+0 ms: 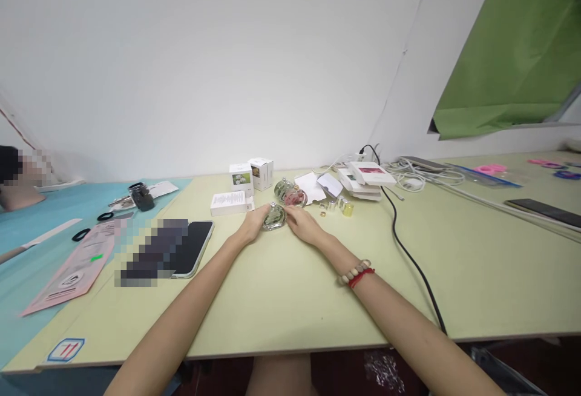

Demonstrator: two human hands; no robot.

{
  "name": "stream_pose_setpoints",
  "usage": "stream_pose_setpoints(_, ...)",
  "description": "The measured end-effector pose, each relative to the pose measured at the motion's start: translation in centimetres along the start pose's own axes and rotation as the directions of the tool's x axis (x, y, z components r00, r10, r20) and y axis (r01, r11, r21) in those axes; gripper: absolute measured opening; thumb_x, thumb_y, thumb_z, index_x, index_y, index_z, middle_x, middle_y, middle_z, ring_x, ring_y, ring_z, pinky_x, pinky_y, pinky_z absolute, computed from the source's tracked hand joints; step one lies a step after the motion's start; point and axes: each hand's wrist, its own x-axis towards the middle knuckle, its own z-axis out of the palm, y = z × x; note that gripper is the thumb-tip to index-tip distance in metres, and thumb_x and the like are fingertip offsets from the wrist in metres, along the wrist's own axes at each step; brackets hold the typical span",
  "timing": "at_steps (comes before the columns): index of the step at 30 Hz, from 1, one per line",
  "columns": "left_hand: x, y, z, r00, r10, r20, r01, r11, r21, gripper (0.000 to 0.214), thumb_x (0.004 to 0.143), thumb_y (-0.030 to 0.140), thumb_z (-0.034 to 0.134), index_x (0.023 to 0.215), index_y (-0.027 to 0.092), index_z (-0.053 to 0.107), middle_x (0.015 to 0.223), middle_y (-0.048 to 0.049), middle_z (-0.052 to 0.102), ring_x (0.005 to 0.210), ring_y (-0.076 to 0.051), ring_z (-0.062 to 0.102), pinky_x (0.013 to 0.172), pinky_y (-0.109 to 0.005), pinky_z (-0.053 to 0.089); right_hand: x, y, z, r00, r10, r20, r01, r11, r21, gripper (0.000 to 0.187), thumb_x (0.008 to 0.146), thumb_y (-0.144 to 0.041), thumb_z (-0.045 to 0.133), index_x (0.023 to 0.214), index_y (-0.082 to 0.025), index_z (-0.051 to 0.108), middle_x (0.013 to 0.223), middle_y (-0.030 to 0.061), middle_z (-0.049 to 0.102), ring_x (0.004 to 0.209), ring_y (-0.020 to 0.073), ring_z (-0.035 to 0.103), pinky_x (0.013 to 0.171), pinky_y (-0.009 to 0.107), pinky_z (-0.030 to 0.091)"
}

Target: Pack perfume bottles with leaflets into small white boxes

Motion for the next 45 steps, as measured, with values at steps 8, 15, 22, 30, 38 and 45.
stream_pose_setpoints(8,-0.7,1.2,-0.4,0.996,0.086,-0.03,-0.082,0.99,0.118,0.038,0.078,0.048,0.05,0.101,0.019,0.058,0.101,-0.0046,0.061,0.092,-0.017,0.056,0.081,-0.028,0.042,0.2,0.0,0.0,0.995,-0.096,0.031,0.093,0.991,0.094,0.034,0.077,-0.007,0.044,0.106,-0.016,0.06,0.107,0.0089,0.059,0.101,0.0182,0.053,0.086,0.033,0.041)
stream_pose_setpoints(15,-0.8,1.2,-0.3,0.941,-0.022,-0.339,0.144,0.929,0.342,0.033,0.075,0.046,0.049,0.06,0.018,0.056,0.07,-0.0009,0.055,0.065,-0.012,0.052,0.053,-0.023,0.033,0.3,-0.7,0.8,0.998,0.052,-0.046,-0.047,0.994,0.103,0.053,0.077,-0.015,0.048,0.129,-0.016,0.04,0.112,0.0098,0.056,0.092,0.0171,0.055,0.085,0.034,0.043)
stream_pose_setpoints(22,-1.2,2.0,0.0,0.949,0.073,-0.308,0.058,0.916,0.398,0.023,0.073,0.042,0.054,0.077,0.02,0.059,0.086,-0.0021,0.056,0.073,-0.012,0.054,0.052,-0.022,0.032,1.0,-1.6,0.8,1.0,-0.017,0.007,0.018,0.991,-0.131,0.037,0.084,-0.022,0.045,0.12,-0.018,0.051,0.12,0.0099,0.053,0.104,0.0212,0.047,0.089,0.036,0.038)
stream_pose_setpoints(30,-0.8,1.5,0.4,0.928,0.063,-0.368,0.127,0.872,0.472,0.022,0.074,0.041,0.055,0.083,0.021,0.056,0.089,-0.0034,0.056,0.079,-0.017,0.055,0.053,-0.025,0.033,1.3,-1.4,1.2,0.999,-0.039,0.006,0.039,0.983,-0.177,0.042,0.082,-0.02,0.045,0.124,-0.016,0.047,0.124,0.0114,0.05,0.109,0.0228,0.045,0.089,0.039,0.039)
stream_pose_setpoints(38,-0.7,0.5,0.1,0.896,-0.013,-0.443,0.233,0.864,0.446,0.019,0.071,0.017,0.049,0.089,0.021,0.052,0.089,-0.0069,0.054,0.089,-0.024,0.051,0.06,-0.03,0.038,1.4,-1.4,1.1,0.991,-0.047,0.126,0.064,0.988,-0.137,0.057,0.083,-0.017,0.035,0.139,-0.018,0.024,0.139,0.01,0.036,0.122,0.0233,0.036,0.097,0.044,0.03)
stream_pose_setpoints(45,-0.7,0.0,-0.1,0.941,-0.013,-0.34,0.149,0.914,0.378,0.021,0.072,0.015,0.043,0.09,0.021,0.051,0.086,-0.0051,0.057,0.085,-0.021,0.053,0.068,-0.031,0.04,1.7,-1.4,1.3,0.981,-0.099,0.169,0.122,0.984,-0.13,0.045,0.086,-0.024,0.037,0.13,-0.018,0.041,0.136,0.0105,0.04,0.124,0.0236,0.037,0.099,0.046,0.029)
